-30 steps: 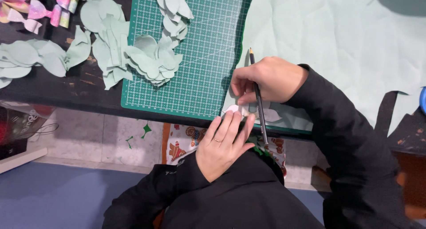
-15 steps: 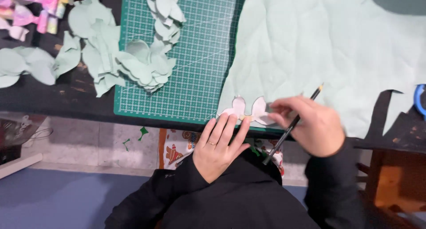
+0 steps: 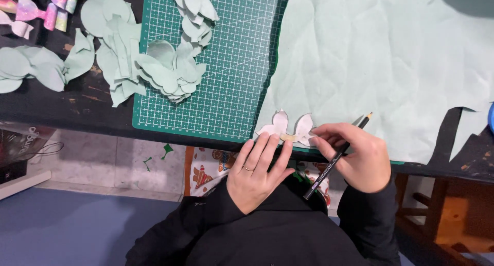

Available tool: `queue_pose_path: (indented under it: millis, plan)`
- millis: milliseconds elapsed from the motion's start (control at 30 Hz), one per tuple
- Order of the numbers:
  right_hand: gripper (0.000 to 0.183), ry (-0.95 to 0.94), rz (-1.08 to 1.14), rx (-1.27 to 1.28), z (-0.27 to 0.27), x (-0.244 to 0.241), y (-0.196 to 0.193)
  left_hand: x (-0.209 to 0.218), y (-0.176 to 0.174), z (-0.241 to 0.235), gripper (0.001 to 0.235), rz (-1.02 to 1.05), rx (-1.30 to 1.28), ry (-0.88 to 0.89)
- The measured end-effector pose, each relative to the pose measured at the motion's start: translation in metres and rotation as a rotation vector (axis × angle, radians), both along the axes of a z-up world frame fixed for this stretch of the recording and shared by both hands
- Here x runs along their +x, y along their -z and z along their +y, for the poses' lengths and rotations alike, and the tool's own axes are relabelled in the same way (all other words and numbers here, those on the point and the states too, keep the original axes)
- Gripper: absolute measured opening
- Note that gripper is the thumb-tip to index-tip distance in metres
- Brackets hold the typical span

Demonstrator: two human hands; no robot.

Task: Tracing a small template onto a sheet of light green leather using a pencil.

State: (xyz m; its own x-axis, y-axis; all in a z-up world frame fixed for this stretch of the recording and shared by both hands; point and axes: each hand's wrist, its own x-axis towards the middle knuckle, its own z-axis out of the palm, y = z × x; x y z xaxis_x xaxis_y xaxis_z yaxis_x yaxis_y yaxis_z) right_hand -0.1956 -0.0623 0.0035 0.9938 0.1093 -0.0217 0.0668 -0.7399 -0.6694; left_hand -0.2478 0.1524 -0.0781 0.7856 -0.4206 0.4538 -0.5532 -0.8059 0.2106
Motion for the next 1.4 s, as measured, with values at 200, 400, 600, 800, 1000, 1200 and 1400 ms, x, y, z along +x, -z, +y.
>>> queue_pose_path:
  millis: [200, 400, 600, 800, 1000, 1200, 1400]
  plan:
    - [0.019, -0.016, -0.017, -0.011, 0.000, 0.000, -0.001, 0.001, -0.004, -0.005, 0.057, 0.014, 0.010, 0.009]
    - [0.018, -0.034, -0.030, -0.005, 0.000, 0.001, -0.002, 0.000, -0.006, -0.009, 0.061, 0.014, 0.057, -0.019]
    - [0.018, -0.048, -0.074, -0.045, 0.001, 0.001, -0.001, 0.000, -0.014, -0.013, 0.061, 0.052, 0.071, 0.016]
    - [0.018, -0.031, -0.092, -0.061, 0.004, 0.000, -0.002, 0.001, -0.016, -0.022, 0.059, 0.085, 0.001, 0.042]
    - [0.020, -0.051, -0.126, -0.040, -0.002, -0.001, 0.001, -0.004, -0.026, -0.030, 0.059, 0.073, 0.078, -0.066]
    - [0.023, -0.091, -0.112, -0.151, -0.003, 0.000, -0.006, -0.006, -0.027, -0.034, 0.057, 0.065, 0.087, -0.103]
    - [0.047, -0.395, -0.345, -0.317, -0.002, 0.012, -0.012, -0.005, -0.031, -0.032, 0.048, 0.093, 0.168, -0.093]
